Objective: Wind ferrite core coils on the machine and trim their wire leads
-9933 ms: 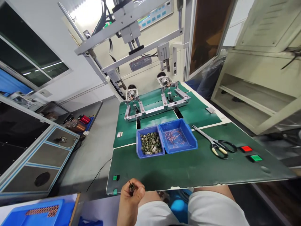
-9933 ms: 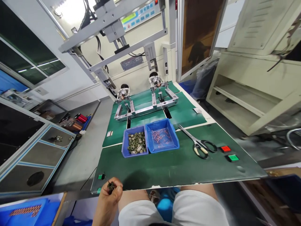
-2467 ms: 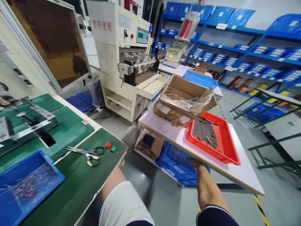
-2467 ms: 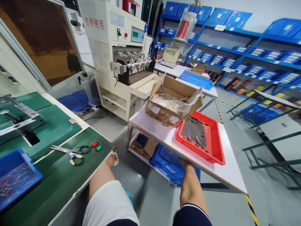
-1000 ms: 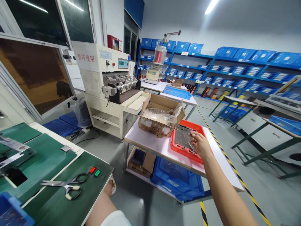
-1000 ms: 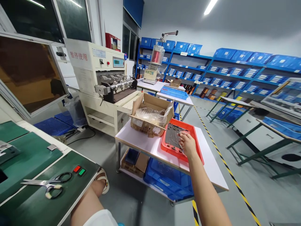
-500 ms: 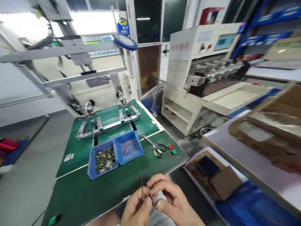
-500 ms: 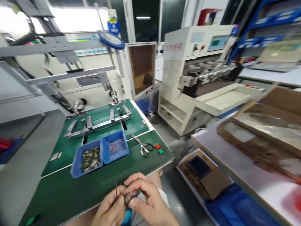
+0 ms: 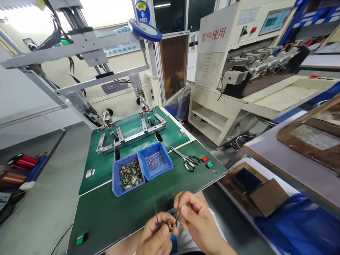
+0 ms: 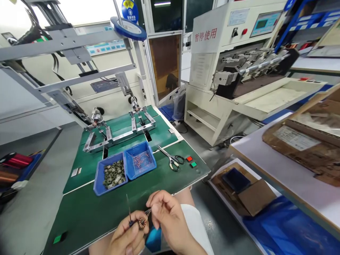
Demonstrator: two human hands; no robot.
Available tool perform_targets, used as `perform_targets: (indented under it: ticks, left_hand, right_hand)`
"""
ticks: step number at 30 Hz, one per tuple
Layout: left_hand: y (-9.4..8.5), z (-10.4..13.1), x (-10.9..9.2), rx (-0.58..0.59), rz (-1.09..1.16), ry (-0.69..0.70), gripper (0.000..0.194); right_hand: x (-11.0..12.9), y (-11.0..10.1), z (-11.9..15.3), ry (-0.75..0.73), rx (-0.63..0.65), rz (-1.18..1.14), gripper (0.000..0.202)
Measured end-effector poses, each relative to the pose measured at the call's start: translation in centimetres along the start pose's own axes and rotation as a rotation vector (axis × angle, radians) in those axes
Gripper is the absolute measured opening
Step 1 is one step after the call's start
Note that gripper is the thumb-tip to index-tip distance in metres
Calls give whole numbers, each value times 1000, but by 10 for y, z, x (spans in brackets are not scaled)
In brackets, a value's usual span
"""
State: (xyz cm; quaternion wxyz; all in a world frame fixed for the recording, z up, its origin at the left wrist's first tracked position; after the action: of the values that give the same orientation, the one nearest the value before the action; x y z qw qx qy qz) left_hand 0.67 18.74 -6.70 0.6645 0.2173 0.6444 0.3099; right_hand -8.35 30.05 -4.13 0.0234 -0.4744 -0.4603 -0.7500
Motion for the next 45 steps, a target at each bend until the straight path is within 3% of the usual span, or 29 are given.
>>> perform_targets:
  ticks: [3,5,7,12,16,21,26,31,33,36,38,41,45]
  left_hand:
    - [-4,1,0,-38,95,-16,23]
    - [-5,2,-1,-85,119,-11,22]
    - [-7,3,-1,-120,108,3,21]
    - [-15,3,3,-136,35,77,21]
    - [-12,6,2,-185,-48,91,26]
    - [-1,9,-2,-358,-193,198,38]
    - [1,9,0,-386,-450,288,42]
    - [-4,10,-2,-473,-699,324,43]
    - [-4,11,-4,-539,-713,389,40]
    - [2,12,-6,-582,-831,542,23]
    - [8,11,-6,-555,-935,654,15]
    - [16,10,-3,-491,-1026,793,13]
    - [12,11,1,-473,-1020,782,19]
  right_hand:
    - [17,-7,-5,-56,-194,-158,27]
    - [26,-14,-6,-114,-310,-154,28]
    - [25,-18,-5,-127,-339,-72,30]
    - [-5,-9,8,-70,-150,374,23]
    - [-11,3,13,-91,-76,545,20]
    - [-3,2,11,-60,-46,566,24]
    - [0,3,5,26,25,398,28]
    - [12,1,10,-59,-23,448,25]
    - [13,-3,17,-41,30,444,28]
    - [7,-5,24,116,113,390,40]
    - [1,-3,24,174,64,475,44]
    - [-4,2,19,82,-30,761,40]
    - [-2,0,12,-58,-71,850,37]
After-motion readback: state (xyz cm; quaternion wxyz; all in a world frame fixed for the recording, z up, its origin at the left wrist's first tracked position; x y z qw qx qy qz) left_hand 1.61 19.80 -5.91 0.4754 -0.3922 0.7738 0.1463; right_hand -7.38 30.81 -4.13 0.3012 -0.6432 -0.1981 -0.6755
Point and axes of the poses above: each hand's wrist, its own z-axis away from the middle knuckle, its own y-axis out of the palm, x = y × z, the point moved 2 cm from there along -z, towards the middle knuckle, and after that the axes turned 12 degrees about y, right-handed, at the moved point
